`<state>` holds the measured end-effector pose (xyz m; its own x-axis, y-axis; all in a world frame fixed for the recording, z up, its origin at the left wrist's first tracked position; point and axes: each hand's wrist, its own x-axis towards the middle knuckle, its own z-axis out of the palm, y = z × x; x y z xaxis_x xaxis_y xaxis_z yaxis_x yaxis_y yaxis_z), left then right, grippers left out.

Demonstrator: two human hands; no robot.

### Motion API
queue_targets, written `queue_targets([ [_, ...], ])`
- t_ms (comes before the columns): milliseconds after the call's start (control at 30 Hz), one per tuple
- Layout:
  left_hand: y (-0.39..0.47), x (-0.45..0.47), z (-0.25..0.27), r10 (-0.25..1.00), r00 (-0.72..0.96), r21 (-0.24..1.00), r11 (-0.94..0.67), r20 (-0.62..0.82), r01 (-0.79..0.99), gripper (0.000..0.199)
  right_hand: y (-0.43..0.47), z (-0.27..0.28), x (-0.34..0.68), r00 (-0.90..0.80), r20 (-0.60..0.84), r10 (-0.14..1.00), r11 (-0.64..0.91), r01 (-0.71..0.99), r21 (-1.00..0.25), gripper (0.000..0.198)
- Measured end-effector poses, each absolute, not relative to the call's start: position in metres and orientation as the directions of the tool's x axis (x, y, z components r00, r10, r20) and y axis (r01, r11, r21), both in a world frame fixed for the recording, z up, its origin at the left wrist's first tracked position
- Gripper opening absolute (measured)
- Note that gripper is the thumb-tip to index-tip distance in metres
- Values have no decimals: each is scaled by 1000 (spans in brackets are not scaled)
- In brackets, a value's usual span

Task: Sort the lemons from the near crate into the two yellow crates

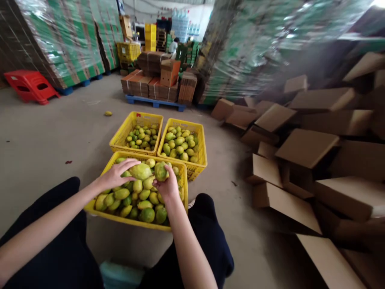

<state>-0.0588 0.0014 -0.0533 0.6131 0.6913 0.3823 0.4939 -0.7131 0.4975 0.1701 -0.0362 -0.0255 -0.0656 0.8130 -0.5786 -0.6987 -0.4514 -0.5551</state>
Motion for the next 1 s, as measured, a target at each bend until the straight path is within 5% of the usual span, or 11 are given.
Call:
queue_targets([
  [233, 1, -41, -43, 730, 595, 685, -622, 335, 378, 52, -35, -34, 168, -27, -514, 858, -364, -737, -570, 25],
  [367, 0, -27, -46, 824, 526, 930, -333, 209, 152, 54, -32, -34, 167, -27, -522, 852, -359, -756, -547, 28],
  [467, -1, -18, -42, 877, 464, 991, -89, 125, -100, 54, -30, -32, 164, -63, -483, 873, -354, -762, -542, 32],
  [733, 6, -12, -25, 947, 322, 834, 186, -11, -519, 66, -29, -18, 146, -146, -384, 912, -360, -734, -576, 19],
  [1000, 6, -13, -12, 939, 287, 559, 342, -187, -755, 29, -27, -13, 130, -1, -306, 952, -232, -656, -718, 25],
])
